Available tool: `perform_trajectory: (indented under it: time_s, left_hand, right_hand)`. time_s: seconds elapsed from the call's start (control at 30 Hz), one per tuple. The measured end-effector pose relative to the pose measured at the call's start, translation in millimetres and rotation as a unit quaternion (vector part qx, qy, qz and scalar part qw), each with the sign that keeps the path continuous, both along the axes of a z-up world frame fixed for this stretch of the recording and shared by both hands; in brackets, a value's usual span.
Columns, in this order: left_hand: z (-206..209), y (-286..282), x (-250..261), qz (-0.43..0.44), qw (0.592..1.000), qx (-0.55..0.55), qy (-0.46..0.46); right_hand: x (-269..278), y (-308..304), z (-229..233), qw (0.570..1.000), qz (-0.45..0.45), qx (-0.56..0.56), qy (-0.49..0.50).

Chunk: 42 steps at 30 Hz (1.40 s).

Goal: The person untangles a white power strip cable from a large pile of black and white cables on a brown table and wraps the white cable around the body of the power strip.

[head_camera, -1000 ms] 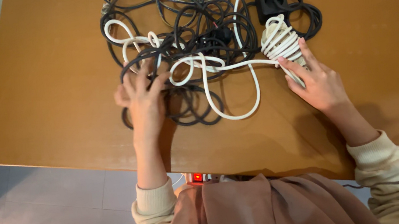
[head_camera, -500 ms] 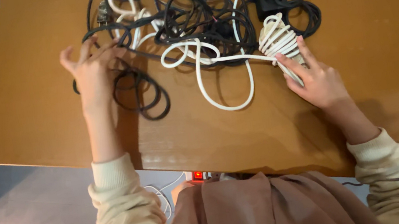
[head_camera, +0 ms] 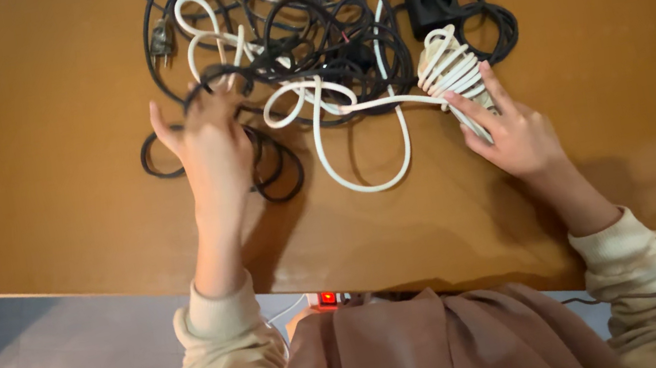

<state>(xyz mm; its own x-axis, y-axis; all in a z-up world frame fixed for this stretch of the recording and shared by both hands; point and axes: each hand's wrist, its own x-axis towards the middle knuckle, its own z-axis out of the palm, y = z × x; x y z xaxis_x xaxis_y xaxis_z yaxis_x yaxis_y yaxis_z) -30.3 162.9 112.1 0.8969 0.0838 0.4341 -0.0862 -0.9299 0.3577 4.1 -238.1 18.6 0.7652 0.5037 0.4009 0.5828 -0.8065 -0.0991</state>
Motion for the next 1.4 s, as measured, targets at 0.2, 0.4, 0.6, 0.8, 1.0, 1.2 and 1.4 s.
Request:
perform_trajectory:
  time_s: [0.2,0.4,0.6,0.8,1.0,1.2,1.4]
  left_hand:
    - [15.1,-54.2,-17.5,-0.279,0.959,-0.051,-0.016]
    - [-62.9,-135.0,26.7,-0.309,0.946,0.045,-0.091]
    - [-101.6,-148.4,28.7,-0.299,0.945,0.101,-0.088]
    - [-116.2,-159.3,33.1,-0.295,0.941,0.143,-0.086]
    - [-118.2,-163.1,40.8,-0.297,0.949,-0.045,-0.094]
    - [-117.0,-158.6,35.7,-0.265,0.951,-0.119,-0.102]
    - [-108.7,-150.3,29.9,-0.245,0.940,-0.204,-0.124]
  right_hand:
    - [-3.5,5.9,0.5,0.992,-0.066,-0.055,0.091]
    - [-14.1,16.8,-12.0,0.996,-0.054,-0.005,0.074]
    - [-13.6,38.5,-25.3,0.994,-0.092,-0.058,-0.002]
    - [-3.0,46.2,-27.0,0.992,-0.111,-0.038,-0.057]
    - [-0.3,49.6,-7.2,0.987,-0.135,0.006,0.084]
    - [2.2,46.2,7.5,0.969,-0.035,0.188,0.155]
    - [-9.9,60.8,-3.8,0.974,-0.068,0.202,0.080]
